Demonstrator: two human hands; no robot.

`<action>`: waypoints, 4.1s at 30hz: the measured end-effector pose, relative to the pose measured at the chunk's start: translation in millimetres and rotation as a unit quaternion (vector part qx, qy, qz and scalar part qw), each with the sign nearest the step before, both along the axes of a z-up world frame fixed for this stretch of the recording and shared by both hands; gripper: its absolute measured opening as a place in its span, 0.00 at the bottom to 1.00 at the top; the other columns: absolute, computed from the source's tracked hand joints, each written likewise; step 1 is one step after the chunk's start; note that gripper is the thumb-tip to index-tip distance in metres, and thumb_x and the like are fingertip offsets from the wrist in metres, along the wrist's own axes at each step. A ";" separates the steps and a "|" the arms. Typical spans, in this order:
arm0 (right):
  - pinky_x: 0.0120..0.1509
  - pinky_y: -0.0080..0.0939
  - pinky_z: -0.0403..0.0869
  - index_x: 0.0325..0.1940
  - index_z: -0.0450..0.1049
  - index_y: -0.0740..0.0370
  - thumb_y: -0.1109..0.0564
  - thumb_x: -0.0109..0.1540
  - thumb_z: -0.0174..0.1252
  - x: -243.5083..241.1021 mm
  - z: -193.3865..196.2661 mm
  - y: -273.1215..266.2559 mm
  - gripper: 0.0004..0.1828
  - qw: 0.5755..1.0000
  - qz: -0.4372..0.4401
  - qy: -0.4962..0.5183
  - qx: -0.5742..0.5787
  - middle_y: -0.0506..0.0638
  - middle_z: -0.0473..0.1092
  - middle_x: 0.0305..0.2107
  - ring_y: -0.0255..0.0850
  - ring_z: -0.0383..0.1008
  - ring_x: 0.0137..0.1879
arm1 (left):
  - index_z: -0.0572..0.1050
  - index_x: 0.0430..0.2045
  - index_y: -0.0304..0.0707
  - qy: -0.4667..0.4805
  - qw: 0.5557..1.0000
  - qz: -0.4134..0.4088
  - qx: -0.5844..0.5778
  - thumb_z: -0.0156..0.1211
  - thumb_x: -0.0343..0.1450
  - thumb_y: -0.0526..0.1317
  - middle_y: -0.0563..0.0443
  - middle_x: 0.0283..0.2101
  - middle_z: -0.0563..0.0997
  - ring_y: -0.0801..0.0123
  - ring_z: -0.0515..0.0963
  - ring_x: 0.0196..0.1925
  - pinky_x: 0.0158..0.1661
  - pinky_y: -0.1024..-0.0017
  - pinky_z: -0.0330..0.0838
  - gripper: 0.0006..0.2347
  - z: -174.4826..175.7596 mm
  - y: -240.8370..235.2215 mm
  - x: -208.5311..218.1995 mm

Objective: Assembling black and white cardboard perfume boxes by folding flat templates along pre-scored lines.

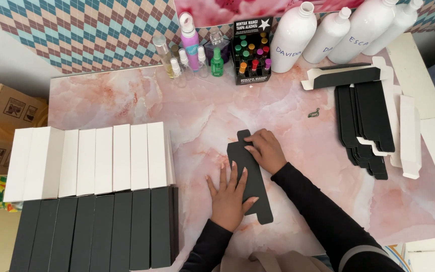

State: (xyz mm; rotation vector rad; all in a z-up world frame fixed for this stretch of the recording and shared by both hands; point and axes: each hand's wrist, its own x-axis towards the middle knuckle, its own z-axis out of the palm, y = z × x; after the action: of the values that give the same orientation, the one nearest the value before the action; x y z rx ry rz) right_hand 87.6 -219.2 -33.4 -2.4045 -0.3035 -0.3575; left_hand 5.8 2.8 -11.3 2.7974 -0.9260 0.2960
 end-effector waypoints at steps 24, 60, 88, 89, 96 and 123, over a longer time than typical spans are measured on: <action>0.35 0.37 0.66 0.25 0.71 0.49 0.50 0.64 0.64 7.7 10.9 -14.2 0.14 0.993 -0.084 0.071 0.029 0.40 0.69 0.27 0.35 0.67 0.30 | 0.53 0.74 0.50 -0.006 1.000 0.011 0.014 0.49 0.62 0.79 0.42 0.79 0.45 0.42 0.40 0.81 0.64 0.21 0.38 0.48 5.5 -2.7 -0.2; 0.45 0.48 0.74 0.35 0.77 0.54 0.49 0.60 0.68 -88.6 19.6 26.3 0.09 0.997 -0.014 0.078 0.017 0.49 0.70 0.27 0.50 0.75 0.39 | 0.41 0.75 0.34 0.244 0.969 -0.016 -0.032 0.58 0.66 0.69 0.37 0.78 0.48 0.42 0.35 0.79 0.64 0.24 0.14 0.51 27.7 1.7 3.3; 0.42 0.44 0.69 0.29 0.69 0.53 0.49 0.67 0.57 -123.7 1.8 27.3 0.14 0.992 0.087 0.064 -0.063 0.47 0.65 0.28 0.47 0.70 0.36 | 0.39 0.75 0.31 0.257 0.965 -0.007 -0.049 0.66 0.58 0.69 0.37 0.77 0.51 0.44 0.37 0.79 0.65 0.26 0.14 0.58 22.5 2.4 3.6; 0.43 0.42 0.69 0.31 0.72 0.54 0.51 0.65 0.60 -127.6 5.4 27.9 0.11 0.995 0.077 0.053 -0.025 0.47 0.65 0.28 0.46 0.69 0.37 | 0.39 0.75 0.31 0.244 0.968 -0.006 -0.059 0.68 0.57 0.68 0.35 0.77 0.48 0.43 0.37 0.79 0.66 0.27 0.15 0.59 21.4 2.9 3.0; 0.51 0.43 0.74 0.61 0.76 0.55 0.60 0.60 0.67 -131.1 42.8 40.4 0.23 0.988 -0.037 0.042 0.144 0.53 0.72 0.51 0.49 0.73 0.55 | 0.39 0.74 0.29 0.268 0.942 -0.016 -0.202 0.62 0.69 0.63 0.31 0.76 0.52 0.38 0.41 0.79 0.66 0.29 0.18 0.49 35.4 10.9 0.6; 0.56 0.44 0.78 0.80 0.48 0.59 0.72 0.53 0.71 -133.3 21.6 29.6 0.57 0.873 0.014 0.183 0.452 0.54 0.71 0.45 0.42 0.77 0.52 | 0.38 0.76 0.42 0.421 0.720 0.087 -0.545 0.67 0.71 0.34 0.30 0.66 0.68 0.43 0.78 0.60 0.56 0.49 0.77 0.43 42.7 -5.8 -3.8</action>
State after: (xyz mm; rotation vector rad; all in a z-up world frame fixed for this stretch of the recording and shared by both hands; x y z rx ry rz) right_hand -45.7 -189.7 -11.8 -1.4854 0.0208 0.0016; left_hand 2.1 -3.0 31.4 1.5529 -0.1112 -0.3266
